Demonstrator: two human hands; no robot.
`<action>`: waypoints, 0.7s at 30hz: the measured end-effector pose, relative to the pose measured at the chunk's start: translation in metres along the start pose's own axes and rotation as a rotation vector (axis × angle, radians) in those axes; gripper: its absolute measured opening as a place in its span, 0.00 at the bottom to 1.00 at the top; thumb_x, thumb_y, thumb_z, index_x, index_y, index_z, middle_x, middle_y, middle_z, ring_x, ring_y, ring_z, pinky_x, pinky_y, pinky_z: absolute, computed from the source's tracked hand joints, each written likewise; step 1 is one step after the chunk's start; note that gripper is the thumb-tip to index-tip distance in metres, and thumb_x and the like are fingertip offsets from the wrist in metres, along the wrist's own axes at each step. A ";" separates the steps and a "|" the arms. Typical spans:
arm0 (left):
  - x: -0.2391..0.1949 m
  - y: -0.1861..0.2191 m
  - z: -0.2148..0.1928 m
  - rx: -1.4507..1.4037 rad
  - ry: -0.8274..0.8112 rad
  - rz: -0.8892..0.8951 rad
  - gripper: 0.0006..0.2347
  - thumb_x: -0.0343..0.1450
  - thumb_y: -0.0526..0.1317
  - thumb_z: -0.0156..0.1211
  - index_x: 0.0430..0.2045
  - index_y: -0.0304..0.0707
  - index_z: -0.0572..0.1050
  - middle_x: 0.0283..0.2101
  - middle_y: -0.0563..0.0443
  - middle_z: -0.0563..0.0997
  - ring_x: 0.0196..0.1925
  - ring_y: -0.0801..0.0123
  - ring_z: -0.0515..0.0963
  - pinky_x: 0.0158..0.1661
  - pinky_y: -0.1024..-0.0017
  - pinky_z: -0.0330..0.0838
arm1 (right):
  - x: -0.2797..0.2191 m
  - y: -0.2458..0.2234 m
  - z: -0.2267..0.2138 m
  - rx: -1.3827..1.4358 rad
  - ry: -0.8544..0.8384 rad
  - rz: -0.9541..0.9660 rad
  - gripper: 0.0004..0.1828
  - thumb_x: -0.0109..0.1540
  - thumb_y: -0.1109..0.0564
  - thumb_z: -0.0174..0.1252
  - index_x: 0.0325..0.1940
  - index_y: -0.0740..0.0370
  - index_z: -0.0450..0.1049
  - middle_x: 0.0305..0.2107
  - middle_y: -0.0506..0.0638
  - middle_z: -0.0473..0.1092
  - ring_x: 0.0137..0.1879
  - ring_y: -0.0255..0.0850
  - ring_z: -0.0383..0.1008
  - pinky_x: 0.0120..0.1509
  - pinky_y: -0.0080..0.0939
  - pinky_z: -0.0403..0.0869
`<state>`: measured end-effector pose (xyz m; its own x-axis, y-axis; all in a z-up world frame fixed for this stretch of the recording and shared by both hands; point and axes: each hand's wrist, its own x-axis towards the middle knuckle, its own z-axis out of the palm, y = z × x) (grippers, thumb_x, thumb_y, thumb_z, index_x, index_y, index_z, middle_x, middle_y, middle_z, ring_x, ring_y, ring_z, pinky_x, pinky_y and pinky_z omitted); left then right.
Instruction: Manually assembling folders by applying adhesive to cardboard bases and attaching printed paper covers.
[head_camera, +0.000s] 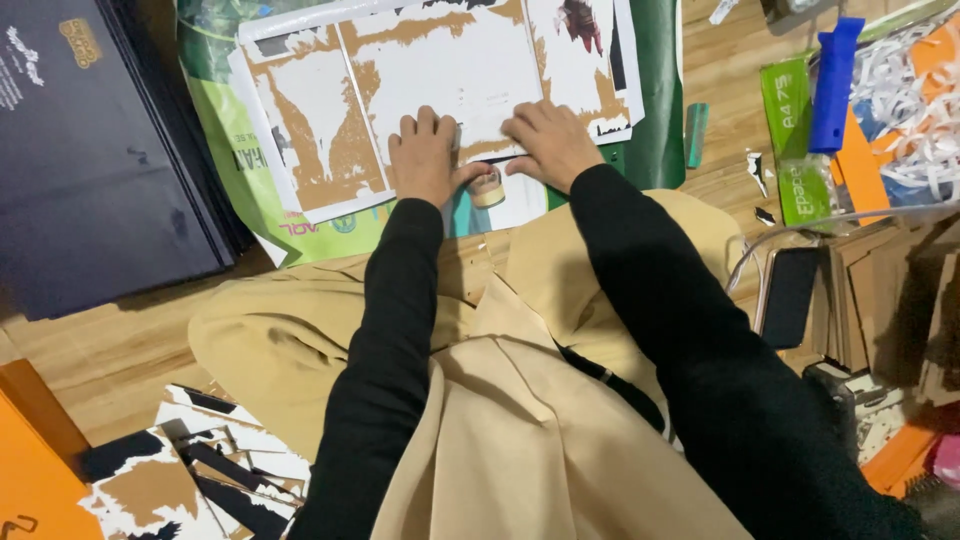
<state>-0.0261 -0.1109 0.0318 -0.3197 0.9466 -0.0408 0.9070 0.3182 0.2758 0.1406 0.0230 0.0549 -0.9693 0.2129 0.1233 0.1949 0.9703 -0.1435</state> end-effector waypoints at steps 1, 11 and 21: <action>0.000 0.003 -0.002 0.000 -0.003 0.000 0.26 0.54 0.64 0.59 0.26 0.41 0.64 0.33 0.53 0.60 0.36 0.59 0.63 0.32 0.64 0.60 | 0.000 0.004 -0.006 0.003 -0.001 0.002 0.31 0.57 0.26 0.36 0.44 0.52 0.63 0.38 0.47 0.60 0.42 0.43 0.61 0.40 0.40 0.63; 0.005 0.007 0.006 -0.097 0.038 -0.149 0.23 0.52 0.57 0.69 0.28 0.40 0.71 0.34 0.50 0.63 0.37 0.60 0.60 0.39 0.65 0.56 | 0.004 0.019 -0.010 0.308 -0.088 0.363 0.30 0.37 0.52 0.73 0.35 0.55 0.64 0.29 0.46 0.60 0.37 0.43 0.60 0.42 0.39 0.63; 0.039 0.046 0.014 -0.280 -0.098 -0.168 0.24 0.45 0.49 0.75 0.27 0.44 0.69 0.33 0.53 0.66 0.36 0.62 0.65 0.38 0.65 0.58 | 0.011 0.031 -0.015 0.280 -0.231 0.334 0.28 0.37 0.54 0.71 0.34 0.54 0.63 0.34 0.44 0.64 0.41 0.44 0.63 0.43 0.41 0.63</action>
<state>0.0066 -0.0585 0.0290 -0.4178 0.8870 -0.1966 0.7290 0.4565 0.5101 0.1384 0.0570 0.0670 -0.8750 0.4450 -0.1909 0.4833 0.7785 -0.4004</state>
